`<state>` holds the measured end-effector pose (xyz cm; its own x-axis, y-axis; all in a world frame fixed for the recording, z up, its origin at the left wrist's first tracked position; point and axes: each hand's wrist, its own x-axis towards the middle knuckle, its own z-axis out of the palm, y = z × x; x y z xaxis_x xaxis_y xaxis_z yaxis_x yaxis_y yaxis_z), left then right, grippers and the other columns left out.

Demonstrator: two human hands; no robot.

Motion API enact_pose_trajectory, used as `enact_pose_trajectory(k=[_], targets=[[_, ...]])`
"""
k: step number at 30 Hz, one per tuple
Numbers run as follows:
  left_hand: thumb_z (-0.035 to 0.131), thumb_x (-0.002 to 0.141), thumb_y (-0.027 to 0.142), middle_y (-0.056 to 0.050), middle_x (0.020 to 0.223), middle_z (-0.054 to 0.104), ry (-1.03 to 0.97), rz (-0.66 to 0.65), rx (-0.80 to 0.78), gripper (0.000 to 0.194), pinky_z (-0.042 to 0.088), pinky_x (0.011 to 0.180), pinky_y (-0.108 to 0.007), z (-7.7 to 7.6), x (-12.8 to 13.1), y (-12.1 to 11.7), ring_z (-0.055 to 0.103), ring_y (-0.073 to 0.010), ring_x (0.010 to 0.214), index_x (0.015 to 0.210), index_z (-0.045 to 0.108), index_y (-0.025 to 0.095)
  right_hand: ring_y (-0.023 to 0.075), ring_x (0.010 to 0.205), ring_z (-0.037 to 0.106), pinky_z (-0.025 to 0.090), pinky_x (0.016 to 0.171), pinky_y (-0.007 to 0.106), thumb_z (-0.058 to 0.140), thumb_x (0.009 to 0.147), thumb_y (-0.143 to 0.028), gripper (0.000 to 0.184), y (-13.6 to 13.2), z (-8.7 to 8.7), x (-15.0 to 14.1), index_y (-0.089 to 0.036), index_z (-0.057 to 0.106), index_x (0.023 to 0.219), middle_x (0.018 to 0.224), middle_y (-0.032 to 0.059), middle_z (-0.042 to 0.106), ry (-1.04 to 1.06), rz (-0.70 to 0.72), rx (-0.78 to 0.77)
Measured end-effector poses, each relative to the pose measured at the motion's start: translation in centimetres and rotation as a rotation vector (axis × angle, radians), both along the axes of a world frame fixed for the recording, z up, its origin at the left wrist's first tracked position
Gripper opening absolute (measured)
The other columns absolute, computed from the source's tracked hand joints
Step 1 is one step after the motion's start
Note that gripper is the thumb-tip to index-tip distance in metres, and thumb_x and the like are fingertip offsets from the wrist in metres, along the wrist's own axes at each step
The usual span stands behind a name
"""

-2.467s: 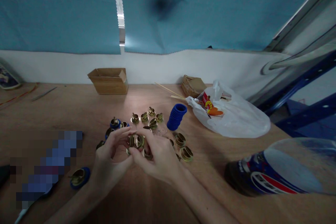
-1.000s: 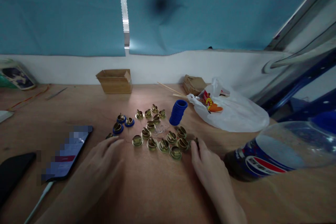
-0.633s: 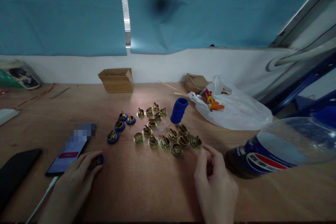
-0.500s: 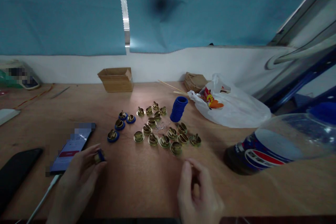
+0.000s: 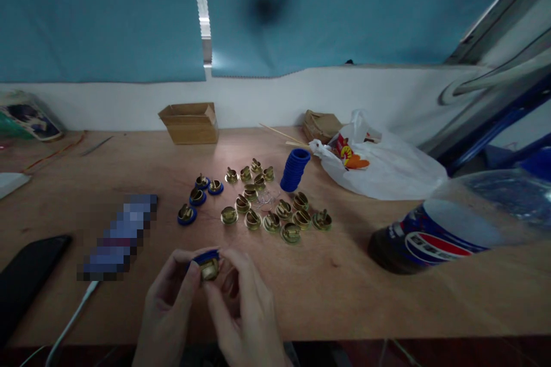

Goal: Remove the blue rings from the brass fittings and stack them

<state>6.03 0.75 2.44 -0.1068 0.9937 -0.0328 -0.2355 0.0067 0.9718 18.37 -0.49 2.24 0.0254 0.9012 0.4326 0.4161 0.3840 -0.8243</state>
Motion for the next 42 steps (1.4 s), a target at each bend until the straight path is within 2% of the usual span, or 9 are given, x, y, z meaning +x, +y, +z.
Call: enact_pose_trajectory(k=[2,5,11,14,19,25,31,37,42], targets=[[0.068,0.085,0.03,-0.005,0.093,0.075,0.005,-0.057,0.036,0.013,0.057,0.076,-0.023,0.1,-0.2,-0.1,0.072,-0.0185,0.086,0.093,0.067,0.02,0.0111,0.065,0.062,0.053,0.061,0.02,0.058,0.088,-0.015,0.034,0.0,0.0,0.0,-0.03,0.049,0.118,0.079,-0.0043,0.061,0.057,-0.001,-0.043],[0.066,0.087,0.026,-0.004,0.101,0.075,0.008,-0.098,0.082,0.019,0.056,0.083,-0.022,0.0,-0.3,-0.4,0.071,-0.0173,0.093,0.105,0.067,0.023,0.0105,0.062,0.059,0.051,0.058,0.02,0.059,0.088,-0.015,0.032,0.1,0.1,0.0,-0.03,0.049,0.115,0.074,-0.0058,0.057,0.096,-0.014,-0.067],[0.065,0.086,0.019,-0.003,0.102,0.075,0.102,-0.09,0.168,0.021,0.055,0.083,-0.02,-0.2,-1.2,-0.2,0.071,-0.0161,0.093,0.106,0.069,0.026,0.0118,0.073,0.059,0.052,0.065,0.022,0.056,0.089,-0.012,0.034,0.7,1.2,0.3,-0.029,0.054,0.118,0.089,-0.001,0.058,0.073,0.081,0.031],[0.066,0.085,0.017,-0.002,0.102,0.075,0.143,-0.099,0.196,0.023,0.055,0.085,-0.02,-0.2,-1.6,0.4,0.071,-0.0162,0.095,0.106,0.07,0.027,0.0121,0.074,0.06,0.053,0.065,0.022,0.057,0.087,-0.009,0.033,0.9,1.6,0.3,-0.027,0.058,0.115,0.092,0.0007,0.058,0.069,0.045,0.075],[0.065,0.086,0.014,-0.002,0.103,0.076,0.115,-0.148,0.188,0.027,0.056,0.085,-0.022,-0.1,-1.7,0.6,0.072,-0.0167,0.095,0.108,0.07,0.029,0.0134,0.072,0.062,0.054,0.064,0.024,0.058,0.087,-0.006,0.032,0.9,1.6,0.1,-0.025,0.06,0.112,0.089,0.0014,0.061,0.042,-0.003,0.055],[0.083,0.069,0.014,-0.002,0.108,0.075,-0.027,-0.256,0.2,0.048,0.054,0.09,-0.023,-0.5,-1.7,0.6,0.069,-0.0202,0.103,0.112,0.07,0.031,0.0149,0.076,0.065,0.056,0.067,0.026,0.057,0.085,-0.002,0.035,0.7,1.3,-0.2,-0.024,0.062,0.112,0.092,0.003,0.064,0.024,-0.052,0.113],[0.084,0.067,0.011,-0.001,0.111,0.074,-0.01,-0.23,0.189,0.054,0.053,0.091,-0.021,-0.6,-1.5,0.5,0.068,-0.0185,0.103,0.113,0.069,0.033,0.0171,0.083,0.066,0.057,0.072,0.028,0.058,0.084,0.0,0.039,0.1,0.7,-0.7,-0.024,0.063,0.114,0.097,0.0048,0.065,0.026,-0.149,0.165],[0.085,0.063,0.008,0.0,0.095,0.077,0.071,-0.2,0.234,0.049,0.055,0.081,-0.017,0.2,-1.3,0.6,0.071,-0.0161,0.087,0.105,0.073,0.029,0.0158,0.081,0.066,0.058,0.068,0.025,0.055,0.086,-0.002,0.036,0.5,1.0,-0.2,-0.024,0.061,0.113,0.095,0.0041,0.066,-0.015,-0.047,0.111],[0.082,0.069,0.015,-0.002,0.101,0.076,0.117,-0.14,0.202,0.042,0.055,0.083,-0.021,0.0,-1.1,0.3,0.07,-0.0191,0.093,0.108,0.072,0.028,0.0181,0.086,0.066,0.057,0.071,0.028,0.057,0.086,-0.004,0.034,0.2,0.7,-0.7,-0.024,0.062,0.112,0.097,0.005,0.066,-0.011,-0.156,0.123]])
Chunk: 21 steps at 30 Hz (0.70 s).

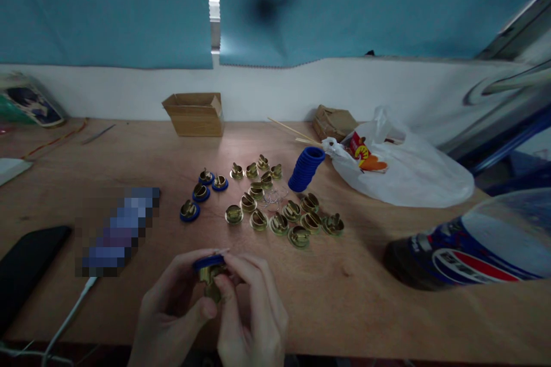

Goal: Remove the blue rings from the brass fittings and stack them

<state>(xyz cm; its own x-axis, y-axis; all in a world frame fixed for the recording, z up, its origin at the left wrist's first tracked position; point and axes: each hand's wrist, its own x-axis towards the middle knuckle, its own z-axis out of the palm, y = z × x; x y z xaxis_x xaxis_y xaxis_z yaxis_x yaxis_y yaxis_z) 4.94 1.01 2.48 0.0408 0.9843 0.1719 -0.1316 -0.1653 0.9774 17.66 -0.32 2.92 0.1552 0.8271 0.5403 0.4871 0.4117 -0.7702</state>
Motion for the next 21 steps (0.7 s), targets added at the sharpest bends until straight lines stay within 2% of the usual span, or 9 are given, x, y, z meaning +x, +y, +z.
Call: enact_pose_trajectory(k=[5,11,16,21], targets=[[0.083,0.068,0.023,-0.005,0.102,0.076,0.024,0.022,-0.066,0.042,0.057,0.083,-0.024,-0.3,0.2,-0.3,0.07,-0.0224,0.095,0.108,0.071,0.025,0.0187,0.087,0.065,0.056,0.073,0.029,0.058,0.086,-0.003,0.033,-0.2,-0.5,-0.4,-0.024,0.062,0.11,0.096,0.0049,0.066,0.006,-0.05,0.019],[0.08,0.073,0.019,-0.001,0.102,0.075,0.038,0.004,-0.018,0.04,0.055,0.084,-0.019,-0.1,0.1,0.1,0.071,-0.0179,0.094,0.11,0.069,0.029,0.0176,0.087,0.065,0.056,0.073,0.027,0.055,0.088,-0.004,0.031,0.6,-0.2,0.1,-0.024,0.058,0.111,0.097,0.0045,0.065,-0.056,0.056,-0.024],[0.077,0.075,0.017,-0.001,0.104,0.075,0.071,-0.042,-0.002,0.04,0.054,0.086,-0.019,-0.1,-0.2,0.1,0.071,-0.0179,0.097,0.112,0.068,0.03,0.0161,0.079,0.061,0.054,0.068,0.026,0.049,0.088,-0.006,0.025,1.2,0.1,0.3,-0.023,0.054,0.105,0.088,0.002,0.059,-0.027,0.113,-0.06],[0.078,0.072,0.01,0.0,0.105,0.076,0.159,-0.051,0.041,0.048,0.055,0.086,-0.02,0.1,-1.2,0.3,0.071,-0.0194,0.098,0.113,0.068,0.032,0.0174,0.084,0.058,0.051,0.073,0.03,0.048,0.088,-0.01,0.019,1.5,-0.6,0.4,-0.023,0.051,0.102,0.09,0.0023,0.055,-0.011,0.153,-0.101]])
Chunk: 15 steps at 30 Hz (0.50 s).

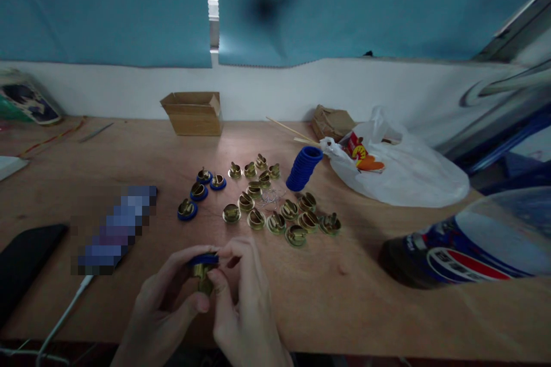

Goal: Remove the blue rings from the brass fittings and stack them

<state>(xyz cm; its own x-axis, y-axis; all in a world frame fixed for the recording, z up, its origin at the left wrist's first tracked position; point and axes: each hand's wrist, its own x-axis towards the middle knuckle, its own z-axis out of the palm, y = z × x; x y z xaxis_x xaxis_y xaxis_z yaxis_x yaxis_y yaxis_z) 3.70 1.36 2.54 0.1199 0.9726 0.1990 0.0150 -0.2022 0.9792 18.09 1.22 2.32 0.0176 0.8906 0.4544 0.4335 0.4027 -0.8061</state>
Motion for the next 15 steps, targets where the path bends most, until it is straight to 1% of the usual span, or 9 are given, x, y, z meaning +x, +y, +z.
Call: enact_pose_trajectory(k=[3,5,8,10,13,15], targets=[[0.081,0.067,0.009,-0.002,0.113,0.074,0.069,-0.035,0.012,0.062,0.055,0.089,-0.025,0.1,-0.4,0.0,0.07,-0.0232,0.103,0.122,0.064,0.032,0.0172,0.086,0.057,0.05,0.073,0.029,0.047,0.089,-0.011,0.02,0.1,-0.1,0.1,-0.024,0.05,0.104,0.092,0.0022,0.055,0.022,0.034,-0.041],[0.081,0.066,0.007,-0.002,0.118,0.072,0.083,-0.049,0.0,0.068,0.054,0.092,-0.025,0.1,-0.2,-0.1,0.069,-0.0234,0.107,0.125,0.061,0.033,0.0168,0.085,0.057,0.05,0.072,0.028,0.046,0.09,-0.01,0.019,0.1,0.1,0.3,-0.024,0.049,0.103,0.092,0.002,0.055,0.025,0.048,-0.058],[0.075,0.073,0.006,0.001,0.114,0.073,0.059,-0.021,0.003,0.058,0.053,0.091,-0.022,-0.2,0.2,-0.4,0.069,-0.0197,0.105,0.121,0.061,0.035,0.0163,0.082,0.055,0.048,0.069,0.028,0.045,0.089,-0.01,0.016,0.1,0.4,0.4,-0.023,0.048,0.098,0.088,0.0013,0.052,0.005,0.073,-0.058],[0.073,0.077,0.01,0.002,0.111,0.073,0.039,0.004,0.012,0.052,0.052,0.09,-0.02,-0.3,0.4,-0.4,0.069,-0.0177,0.103,0.12,0.061,0.035,0.0159,0.08,0.055,0.048,0.068,0.027,0.043,0.089,-0.009,0.016,0.0,0.6,0.4,-0.023,0.047,0.096,0.086,0.0009,0.051,-0.008,0.09,-0.044],[0.075,0.078,0.016,0.001,0.111,0.072,0.03,0.01,0.033,0.048,0.052,0.089,-0.02,0.0,0.4,-0.3,0.068,-0.0173,0.102,0.121,0.06,0.034,0.0155,0.079,0.055,0.047,0.068,0.027,0.039,0.09,-0.006,0.019,0.2,1.1,0.3,-0.023,0.046,0.095,0.087,0.0009,0.051,-0.037,0.133,-0.007],[0.075,0.079,0.018,0.001,0.111,0.071,0.027,0.02,0.053,0.047,0.051,0.09,-0.019,0.4,0.3,0.0,0.068,-0.0172,0.103,0.12,0.061,0.034,0.0153,0.081,0.054,0.047,0.069,0.027,0.038,0.089,-0.003,0.022,0.3,1.5,0.1,-0.023,0.045,0.096,0.088,0.001,0.051,-0.063,0.167,0.01]])
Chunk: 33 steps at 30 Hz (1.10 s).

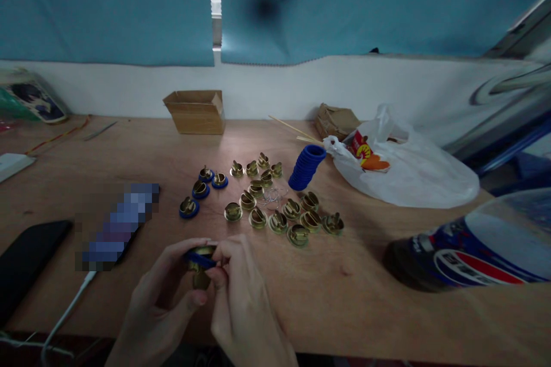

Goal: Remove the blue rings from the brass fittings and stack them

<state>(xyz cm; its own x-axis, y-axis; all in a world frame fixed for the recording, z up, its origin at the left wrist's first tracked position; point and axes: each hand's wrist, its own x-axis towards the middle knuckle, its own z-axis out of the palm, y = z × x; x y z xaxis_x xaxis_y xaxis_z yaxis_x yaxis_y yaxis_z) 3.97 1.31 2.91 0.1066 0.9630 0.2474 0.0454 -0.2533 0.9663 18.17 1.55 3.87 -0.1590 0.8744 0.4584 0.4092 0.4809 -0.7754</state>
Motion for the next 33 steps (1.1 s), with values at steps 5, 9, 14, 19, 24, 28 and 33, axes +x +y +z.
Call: enact_pose_trajectory(k=[5,9,14,19,24,28,33], targets=[[0.073,0.081,0.02,0.001,0.113,0.07,-0.037,0.069,0.038,0.044,0.051,0.09,-0.018,0.7,0.2,0.6,0.067,-0.0165,0.105,0.121,0.059,0.033,0.0147,0.081,0.053,0.046,0.07,0.026,0.039,0.086,0.001,0.025,0.4,0.9,-0.2,-0.022,0.044,0.094,0.09,0.0009,0.051,-0.035,0.054,0.021],[0.064,0.089,0.023,-0.002,0.119,0.069,-0.041,0.027,-0.005,0.035,0.052,0.091,-0.021,0.8,0.0,1.1,0.066,-0.0182,0.109,0.123,0.058,0.031,0.0139,0.086,0.055,0.046,0.076,0.025,0.045,0.091,-0.004,0.022,0.0,1.2,0.4,-0.024,0.049,0.099,0.093,0.0001,0.054,0.044,0.02,0.017],[0.058,0.093,0.028,-0.003,0.105,0.073,-0.126,0.022,-0.132,0.029,0.056,0.082,-0.024,0.3,-0.5,0.5,0.071,-0.0172,0.091,0.122,0.056,0.029,0.0122,0.074,0.052,0.043,0.069,0.022,0.046,0.095,-0.013,0.024,-0.5,1.2,1.0,-0.029,0.052,0.112,0.08,-0.0036,0.05,0.26,-0.166,-0.098],[0.052,0.097,0.025,-0.002,0.115,0.069,-0.163,-0.052,-0.065,0.01,0.055,0.08,-0.023,0.0,-0.2,-0.1,0.068,-0.016,0.1,0.104,0.056,0.031,0.0125,0.068,0.046,0.04,0.062,0.022,0.053,0.092,-0.025,0.007,-0.4,1.2,0.8,-0.024,0.056,0.086,0.073,-0.0037,0.044,0.384,0.042,-0.405],[0.054,0.095,0.027,-0.007,0.123,0.063,-0.075,0.051,-0.054,0.003,0.053,0.084,-0.026,0.8,-0.3,0.2,0.061,-0.0206,0.112,0.094,0.057,0.025,0.0105,0.061,0.037,0.036,0.057,0.021,0.057,0.09,-0.034,0.025,-0.7,1.2,0.3,-0.021,0.045,0.071,0.069,-0.0048,0.04,0.552,0.157,-0.583],[0.062,0.09,0.029,-0.006,0.107,0.066,-0.06,0.203,-0.086,0.01,0.053,0.074,-0.023,0.1,-1.4,0.7,0.066,-0.0172,0.093,0.089,0.055,0.022,0.0103,0.058,0.035,0.035,0.054,0.021,0.059,0.088,-0.033,0.025,-0.3,1.1,-0.1,-0.022,0.044,0.07,0.066,-0.0056,0.038,0.593,0.071,-0.551],[0.07,0.082,0.037,0.0,0.084,0.068,-0.038,0.403,-0.28,0.027,0.053,0.07,-0.022,-0.7,-2.3,1.7,0.067,-0.0151,0.078,0.099,0.054,0.023,0.0096,0.056,0.035,0.032,0.051,0.019,0.063,0.082,-0.022,0.029,0.1,0.6,-0.5,-0.022,0.038,0.066,0.064,-0.0068,0.035,0.573,-0.09,-0.358]])
